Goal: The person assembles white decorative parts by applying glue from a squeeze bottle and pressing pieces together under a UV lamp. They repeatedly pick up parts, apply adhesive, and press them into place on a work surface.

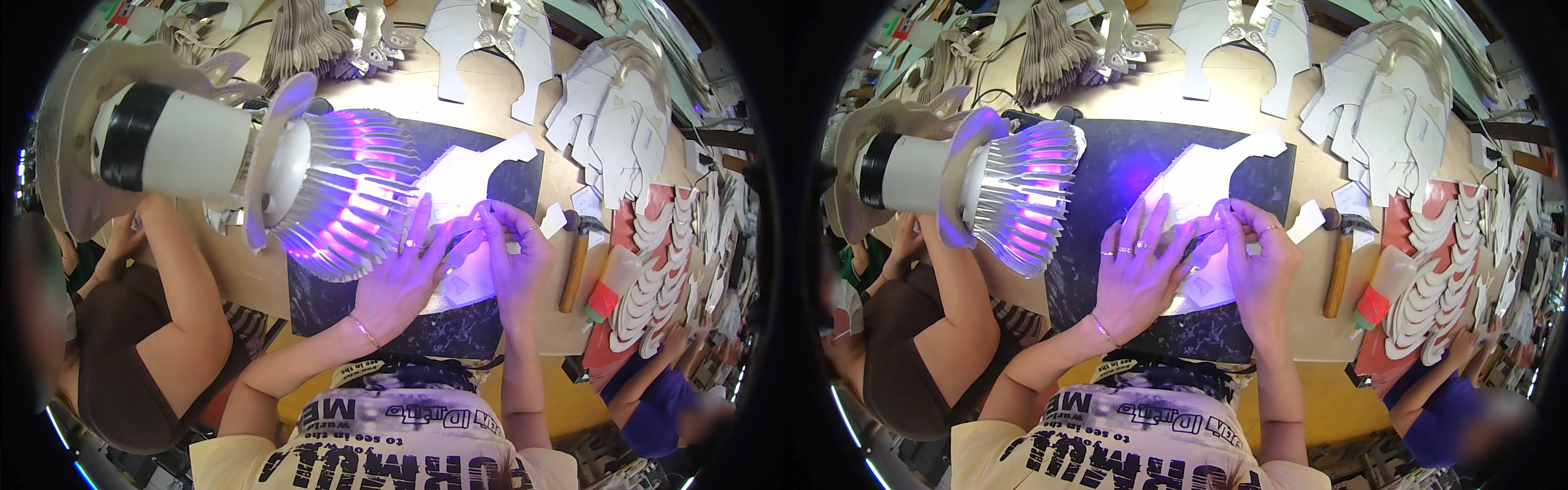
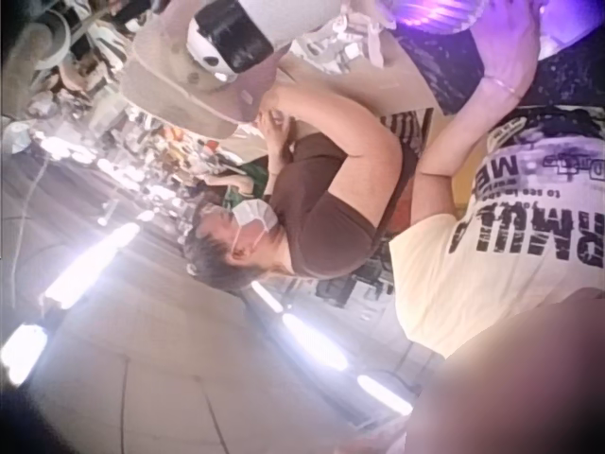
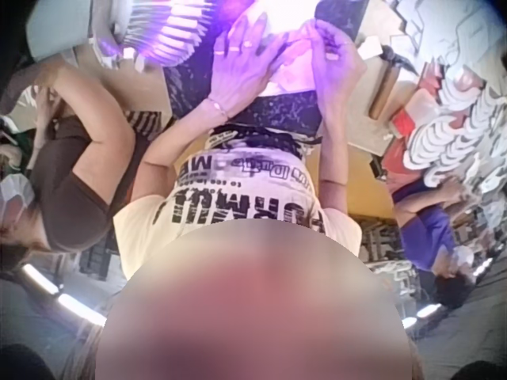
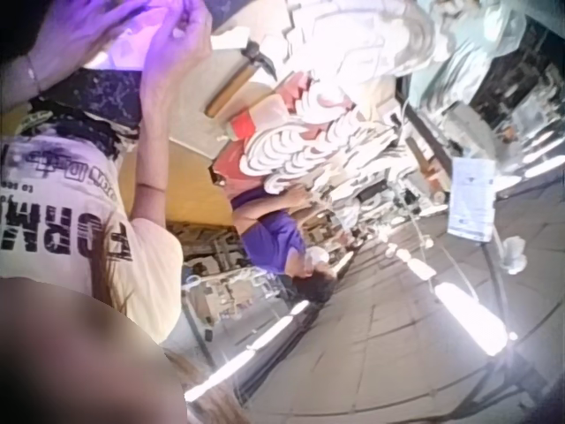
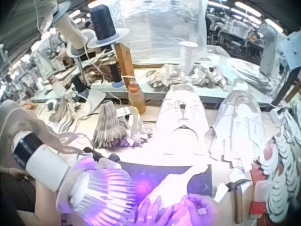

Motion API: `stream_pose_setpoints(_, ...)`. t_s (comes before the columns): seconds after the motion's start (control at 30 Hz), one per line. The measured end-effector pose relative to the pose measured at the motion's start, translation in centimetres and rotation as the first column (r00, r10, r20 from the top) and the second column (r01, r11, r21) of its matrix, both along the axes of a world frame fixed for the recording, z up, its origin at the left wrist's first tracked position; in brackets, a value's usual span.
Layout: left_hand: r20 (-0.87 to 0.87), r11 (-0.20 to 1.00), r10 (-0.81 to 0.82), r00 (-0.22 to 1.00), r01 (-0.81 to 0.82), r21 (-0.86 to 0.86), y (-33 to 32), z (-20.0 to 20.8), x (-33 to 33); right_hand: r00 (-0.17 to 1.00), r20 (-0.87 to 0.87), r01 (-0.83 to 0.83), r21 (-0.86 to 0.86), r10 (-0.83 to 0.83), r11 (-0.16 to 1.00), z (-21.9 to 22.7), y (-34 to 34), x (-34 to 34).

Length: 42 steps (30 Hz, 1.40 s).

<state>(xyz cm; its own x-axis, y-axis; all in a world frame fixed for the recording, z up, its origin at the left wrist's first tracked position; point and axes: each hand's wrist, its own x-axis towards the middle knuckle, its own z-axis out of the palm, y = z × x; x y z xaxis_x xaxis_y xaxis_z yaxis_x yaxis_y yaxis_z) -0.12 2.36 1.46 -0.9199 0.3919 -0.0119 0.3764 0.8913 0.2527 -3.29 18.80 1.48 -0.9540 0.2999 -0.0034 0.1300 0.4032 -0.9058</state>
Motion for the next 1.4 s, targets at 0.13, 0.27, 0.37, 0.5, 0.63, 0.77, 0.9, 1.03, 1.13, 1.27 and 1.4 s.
stream_pose_setpoints(0.13,-0.024,1.0,-0.008,1.0,0.008,-0.009,0.1,0.2,-0.2,1.0,0.025,0.008,0.062,-0.009,0.998,-0.3,-0.1,-0.1)
stream_pose_setpoints(0.27,-0.052,1.0,-0.007,0.999,0.006,-0.022,0.2,0.2,-0.3,0.999,0.0,-0.035,0.131,0.035,0.991,0.1,0.1,-0.6)
stream_pose_setpoints(0.37,-0.019,1.0,-0.002,1.0,0.001,-0.013,0.2,0.3,-0.3,0.996,-0.007,-0.082,0.196,0.085,0.977,0.5,0.5,-0.9)
stream_pose_setpoints(0.5,-0.041,0.998,-0.012,0.999,0.014,0.06,0.6,0.2,-0.7,0.988,0.003,-0.149,0.249,0.153,0.957,0.7,0.9,-1.3)
stream_pose_setpoints(0.63,0.035,0.988,-0.047,0.998,0.041,0.151,1.3,-0.5,-1.3,0.989,0.013,-0.149,0.193,0.149,0.97,0.5,0.9,-1.1)
stream_pose_setpoints(0.77,0.021,0.988,-0.043,0.999,0.04,0.149,1.5,-1.3,-1.0,0.986,0.019,-0.165,0.214,0.165,0.963,0.2,0.9,-0.8)
stream_pose_setpoints(0.9,-0.026,0.989,-0.054,0.998,0.057,0.138,1.6,-2.2,-0.9,0.982,0.038,-0.187,0.226,0.183,0.956,0.1,1.1,-0.8)
stream_pose_setpoints(1.03,-0.032,0.992,-0.069,0.997,0.072,0.107,1.8,-2.4,-0.8,0.976,0.081,-0.216,0.246,0.202,0.945,0.3,1.2,-1.1)
stream_pose_setpoints(1.13,-0.031,0.991,-0.07,0.997,0.073,0.109,1.9,-2.3,-0.9,0.974,0.116,-0.219,0.269,0.194,0.938,0.5,1.0,-1.2)
stream_pose_setpoints(1.27,-0.017,0.993,-0.076,0.997,0.077,0.091,1.9,-2.1,-1.0,0.967,0.129,-0.256,0.506,0.221,0.824,0.9,0.7,-0.8)
stream_pose_setpoints(1.4,-0.019,0.993,-0.081,0.997,0.082,0.087,1.7,-2.0,-1.1,0.943,0.138,-0.303,0.731,0.303,0.611,1.0,0.4,0.1)
